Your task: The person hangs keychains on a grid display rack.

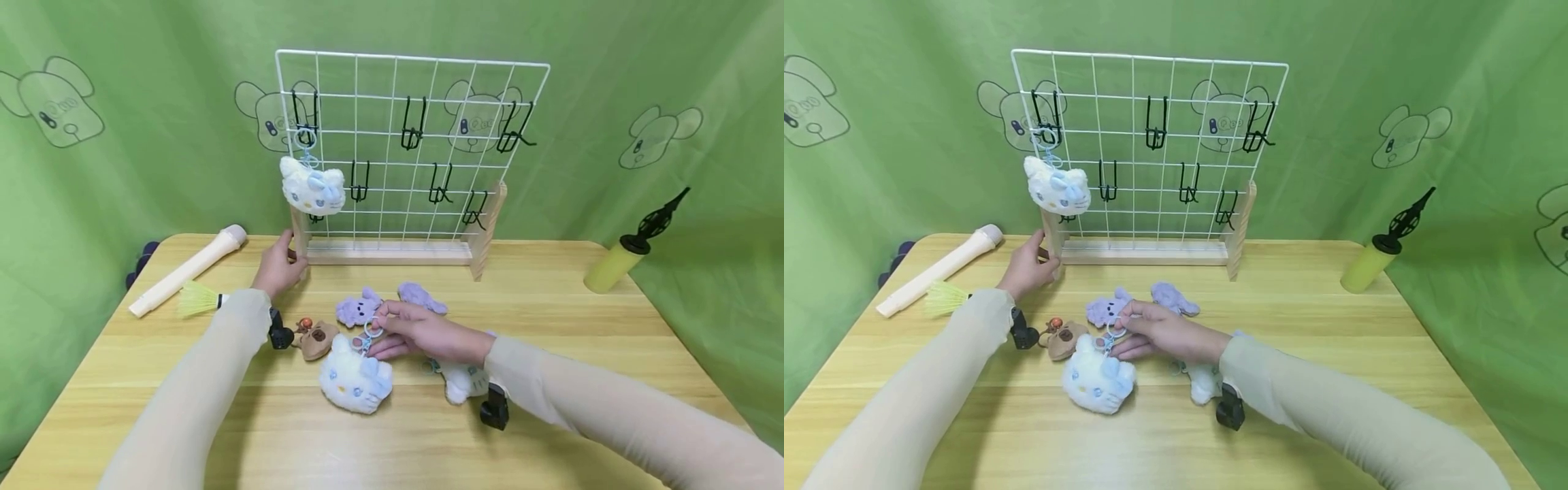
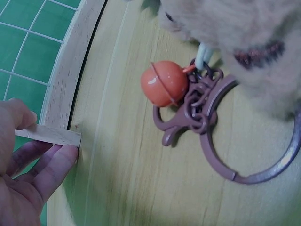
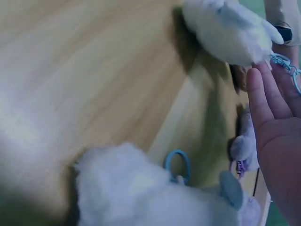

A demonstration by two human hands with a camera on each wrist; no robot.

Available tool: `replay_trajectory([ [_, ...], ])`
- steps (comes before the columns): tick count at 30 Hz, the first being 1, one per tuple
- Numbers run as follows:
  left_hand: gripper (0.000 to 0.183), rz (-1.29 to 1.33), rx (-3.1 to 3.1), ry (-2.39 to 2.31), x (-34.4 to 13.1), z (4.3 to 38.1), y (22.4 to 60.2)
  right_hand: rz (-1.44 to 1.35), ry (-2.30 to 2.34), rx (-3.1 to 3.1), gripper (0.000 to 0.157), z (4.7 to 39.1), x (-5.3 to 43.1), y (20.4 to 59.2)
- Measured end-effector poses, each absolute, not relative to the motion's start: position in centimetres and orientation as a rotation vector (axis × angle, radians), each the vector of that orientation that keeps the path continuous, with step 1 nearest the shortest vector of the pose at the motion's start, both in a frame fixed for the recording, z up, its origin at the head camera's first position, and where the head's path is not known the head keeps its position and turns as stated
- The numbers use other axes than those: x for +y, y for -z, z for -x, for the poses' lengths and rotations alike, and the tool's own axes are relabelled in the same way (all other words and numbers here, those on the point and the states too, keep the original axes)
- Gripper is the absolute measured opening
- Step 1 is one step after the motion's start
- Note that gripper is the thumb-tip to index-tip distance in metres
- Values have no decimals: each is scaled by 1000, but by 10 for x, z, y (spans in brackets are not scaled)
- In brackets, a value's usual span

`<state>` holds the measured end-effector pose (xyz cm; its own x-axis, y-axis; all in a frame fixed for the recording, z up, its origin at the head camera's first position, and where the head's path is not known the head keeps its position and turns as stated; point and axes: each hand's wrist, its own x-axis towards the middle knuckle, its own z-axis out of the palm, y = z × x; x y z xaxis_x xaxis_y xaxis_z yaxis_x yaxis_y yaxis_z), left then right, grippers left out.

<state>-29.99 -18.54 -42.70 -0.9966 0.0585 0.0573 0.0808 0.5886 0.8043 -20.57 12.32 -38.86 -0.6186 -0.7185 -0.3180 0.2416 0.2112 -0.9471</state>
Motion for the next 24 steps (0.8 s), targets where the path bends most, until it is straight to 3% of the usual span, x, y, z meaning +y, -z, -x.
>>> replay_trajectory([
  [9, 69, 105, -2787, 1415, -185, 301, 428, 554, 1548, 1830, 22, 222, 130, 354],
  [24, 69, 115, -2783, 1409, -185, 301, 428, 754, 1891, 2276, 16, 279, 148, 251],
])
